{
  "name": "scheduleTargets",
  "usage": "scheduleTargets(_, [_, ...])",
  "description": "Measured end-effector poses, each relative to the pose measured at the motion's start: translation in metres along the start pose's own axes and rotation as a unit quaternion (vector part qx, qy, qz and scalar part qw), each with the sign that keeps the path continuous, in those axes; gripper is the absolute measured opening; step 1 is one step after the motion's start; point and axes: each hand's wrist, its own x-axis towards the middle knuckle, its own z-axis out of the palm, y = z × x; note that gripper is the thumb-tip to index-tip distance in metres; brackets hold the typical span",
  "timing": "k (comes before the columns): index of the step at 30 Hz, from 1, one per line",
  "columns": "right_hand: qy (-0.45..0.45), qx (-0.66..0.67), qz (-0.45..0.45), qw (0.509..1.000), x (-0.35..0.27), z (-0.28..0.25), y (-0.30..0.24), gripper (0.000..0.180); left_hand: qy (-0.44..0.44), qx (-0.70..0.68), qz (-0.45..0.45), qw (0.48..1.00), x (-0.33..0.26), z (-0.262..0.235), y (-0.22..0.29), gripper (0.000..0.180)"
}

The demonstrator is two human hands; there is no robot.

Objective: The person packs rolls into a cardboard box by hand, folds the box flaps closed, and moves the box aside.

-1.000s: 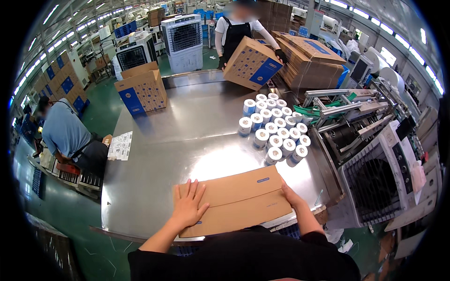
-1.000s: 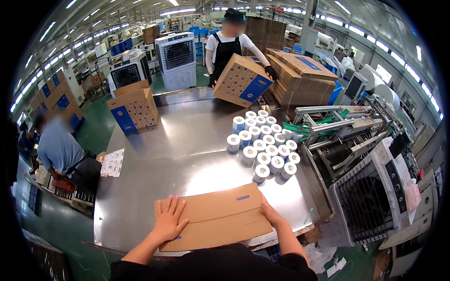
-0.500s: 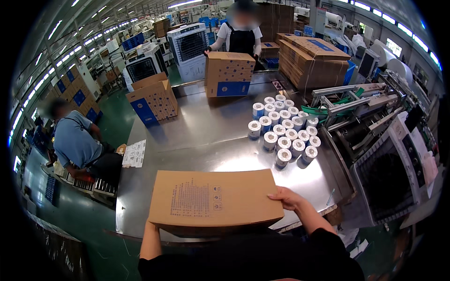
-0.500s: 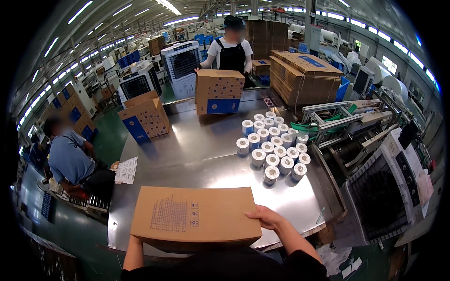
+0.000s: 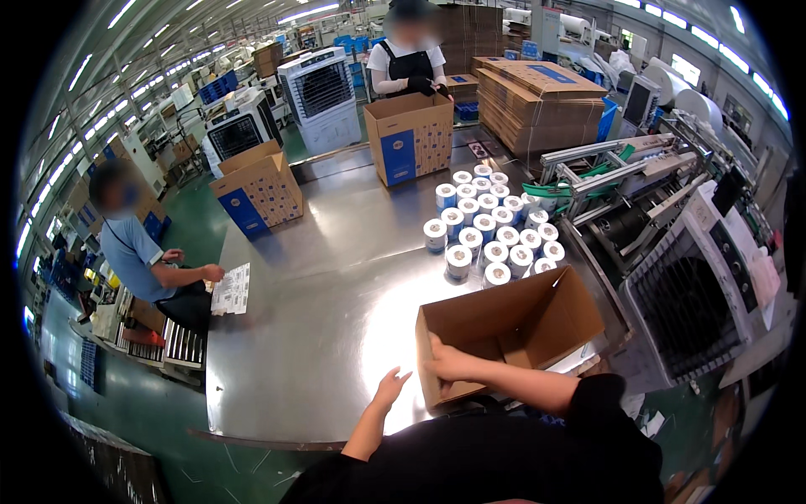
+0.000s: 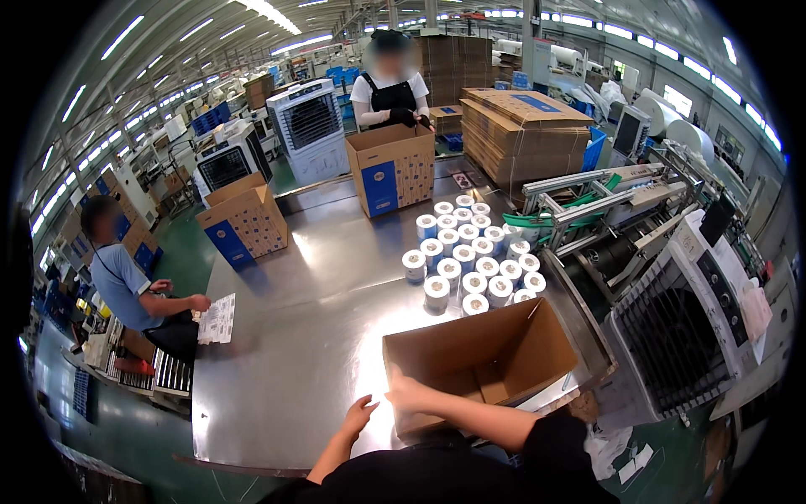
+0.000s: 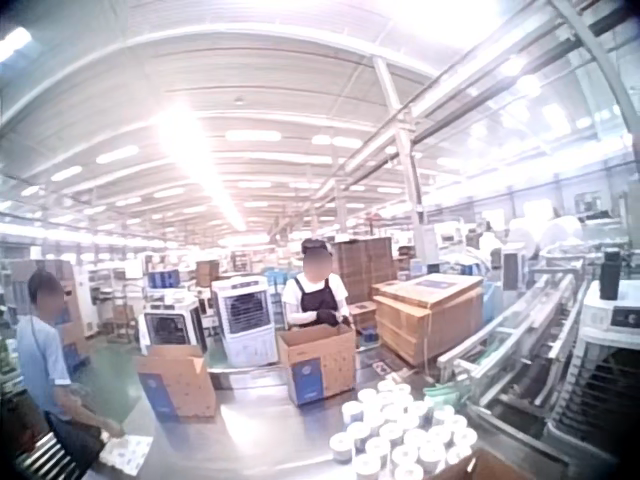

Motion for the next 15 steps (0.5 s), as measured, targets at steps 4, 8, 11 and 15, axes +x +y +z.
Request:
scheduleTargets(4, [-0.050, 0.031, 0.013, 0.998, 0.015, 0.029, 0.002, 0.075, -0.084, -0.285, 0.003, 0.955, -0.054, -0.024, 0.109, 0.057])
scheduleTargets(8, [-0.173, -0.025, -0.062, 0.983, -0.005, 0.003, -0.012, 0.047, 0.051, 0.086, 0.159, 0.982, -0.034, -0.016, 0.115, 0.051])
scheduleTargets(11, [0.204, -0.095, -0.156, 0.962, -0.041, -0.056, -0.015, 0.035, 0.085, 0.186, 0.116, 0.972, -0.013, -0.042, 0.117, 0.043])
scheduleTargets(15, [0.559, -0.385, 0.024, 0.733, -0.101, -0.135, 0.037, 0.066, -0.029, 0.130, 0.093, 0.987, -0.007, -0.077, 0.132, 0.037])
